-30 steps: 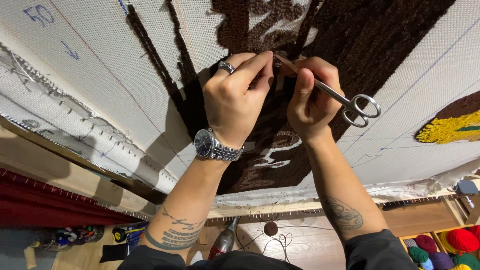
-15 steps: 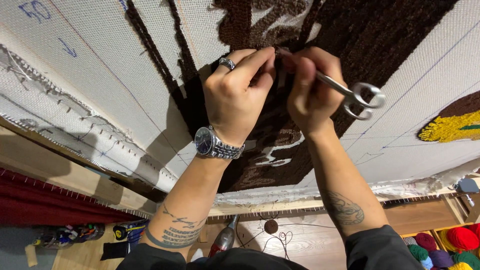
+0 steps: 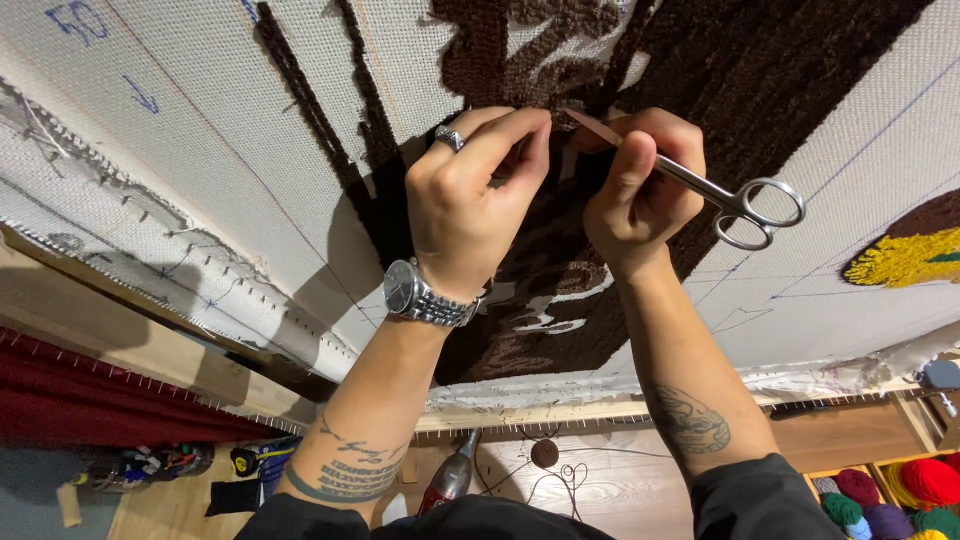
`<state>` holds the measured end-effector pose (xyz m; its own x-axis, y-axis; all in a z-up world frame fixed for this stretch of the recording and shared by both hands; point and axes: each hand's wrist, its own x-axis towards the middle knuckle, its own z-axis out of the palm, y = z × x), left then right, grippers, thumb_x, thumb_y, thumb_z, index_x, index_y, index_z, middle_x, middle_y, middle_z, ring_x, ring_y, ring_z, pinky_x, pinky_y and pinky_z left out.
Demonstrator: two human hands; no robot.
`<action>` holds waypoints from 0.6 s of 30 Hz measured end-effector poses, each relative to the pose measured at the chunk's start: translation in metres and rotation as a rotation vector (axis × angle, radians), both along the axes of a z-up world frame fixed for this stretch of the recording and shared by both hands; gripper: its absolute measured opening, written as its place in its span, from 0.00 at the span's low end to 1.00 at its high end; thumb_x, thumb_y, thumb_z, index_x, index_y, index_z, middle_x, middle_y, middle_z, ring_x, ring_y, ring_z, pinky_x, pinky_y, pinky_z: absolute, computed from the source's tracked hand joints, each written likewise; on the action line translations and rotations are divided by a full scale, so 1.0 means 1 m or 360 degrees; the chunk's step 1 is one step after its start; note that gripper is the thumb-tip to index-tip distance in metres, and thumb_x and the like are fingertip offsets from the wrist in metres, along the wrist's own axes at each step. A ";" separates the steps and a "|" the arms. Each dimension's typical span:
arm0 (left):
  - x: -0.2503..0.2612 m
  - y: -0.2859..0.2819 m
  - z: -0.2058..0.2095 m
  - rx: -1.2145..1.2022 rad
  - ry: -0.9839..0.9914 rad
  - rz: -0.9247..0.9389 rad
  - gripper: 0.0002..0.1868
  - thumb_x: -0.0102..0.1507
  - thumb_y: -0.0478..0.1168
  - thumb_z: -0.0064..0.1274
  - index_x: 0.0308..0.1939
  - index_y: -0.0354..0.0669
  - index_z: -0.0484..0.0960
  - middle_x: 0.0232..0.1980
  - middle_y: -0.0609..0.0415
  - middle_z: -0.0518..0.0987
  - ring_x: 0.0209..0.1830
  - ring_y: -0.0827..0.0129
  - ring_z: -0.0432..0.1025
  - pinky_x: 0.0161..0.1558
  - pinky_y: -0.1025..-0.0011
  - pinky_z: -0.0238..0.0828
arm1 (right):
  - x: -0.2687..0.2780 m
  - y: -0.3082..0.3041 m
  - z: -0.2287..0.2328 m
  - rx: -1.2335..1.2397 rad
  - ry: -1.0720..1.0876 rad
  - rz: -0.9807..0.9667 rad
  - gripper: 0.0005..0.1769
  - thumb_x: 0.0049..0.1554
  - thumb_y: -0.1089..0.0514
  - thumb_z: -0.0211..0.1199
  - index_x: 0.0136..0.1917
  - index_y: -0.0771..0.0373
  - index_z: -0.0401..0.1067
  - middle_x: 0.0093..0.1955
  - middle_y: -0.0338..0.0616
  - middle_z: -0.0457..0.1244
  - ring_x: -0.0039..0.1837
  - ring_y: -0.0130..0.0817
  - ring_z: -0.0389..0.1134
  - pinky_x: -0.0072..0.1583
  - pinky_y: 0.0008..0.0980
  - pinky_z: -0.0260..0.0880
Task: Trimming excess yarn and refining the pile of a tufted rug on a frame using scissors.
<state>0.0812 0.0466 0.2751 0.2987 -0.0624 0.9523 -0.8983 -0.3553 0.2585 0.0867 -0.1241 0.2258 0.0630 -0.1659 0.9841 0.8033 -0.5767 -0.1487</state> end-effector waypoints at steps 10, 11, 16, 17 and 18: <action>-0.003 0.018 -0.007 0.0255 0.0130 -0.0222 0.07 0.68 0.32 0.62 0.50 0.39 0.84 0.59 0.52 0.80 0.50 0.65 0.82 0.50 0.74 0.82 | 0.001 0.003 -0.002 -0.0013 -0.0007 -0.0036 0.15 0.75 0.53 0.52 0.56 0.69 0.63 0.48 0.49 0.66 0.44 0.31 0.67 0.48 0.26 0.70; -0.004 0.020 -0.008 0.0337 0.0107 -0.0262 0.09 0.68 0.32 0.61 0.52 0.39 0.83 0.65 0.52 0.77 0.55 0.64 0.81 0.53 0.74 0.82 | 0.001 0.002 -0.003 -0.0050 -0.0020 -0.0110 0.14 0.75 0.53 0.52 0.56 0.69 0.64 0.49 0.50 0.66 0.45 0.33 0.68 0.49 0.28 0.70; -0.006 0.022 -0.006 0.0468 0.0148 -0.0246 0.11 0.67 0.32 0.60 0.54 0.39 0.83 0.73 0.57 0.73 0.54 0.65 0.82 0.54 0.72 0.81 | -0.006 0.007 0.007 -0.0139 0.0007 -0.0050 0.13 0.76 0.55 0.52 0.56 0.70 0.63 0.49 0.50 0.66 0.43 0.32 0.69 0.46 0.28 0.71; -0.007 0.022 -0.005 0.0471 0.0170 -0.0246 0.11 0.67 0.32 0.60 0.54 0.39 0.83 0.73 0.58 0.72 0.54 0.65 0.82 0.54 0.72 0.81 | -0.007 0.007 0.009 -0.0149 0.0036 -0.0004 0.13 0.76 0.56 0.52 0.57 0.70 0.63 0.49 0.50 0.67 0.43 0.32 0.69 0.46 0.28 0.71; -0.007 0.022 -0.005 0.0470 0.0169 -0.0250 0.11 0.67 0.32 0.60 0.54 0.39 0.83 0.73 0.58 0.72 0.54 0.65 0.82 0.54 0.72 0.81 | -0.006 0.008 0.010 -0.0150 0.0036 -0.0008 0.13 0.76 0.56 0.52 0.57 0.70 0.63 0.49 0.50 0.67 0.43 0.32 0.69 0.46 0.28 0.71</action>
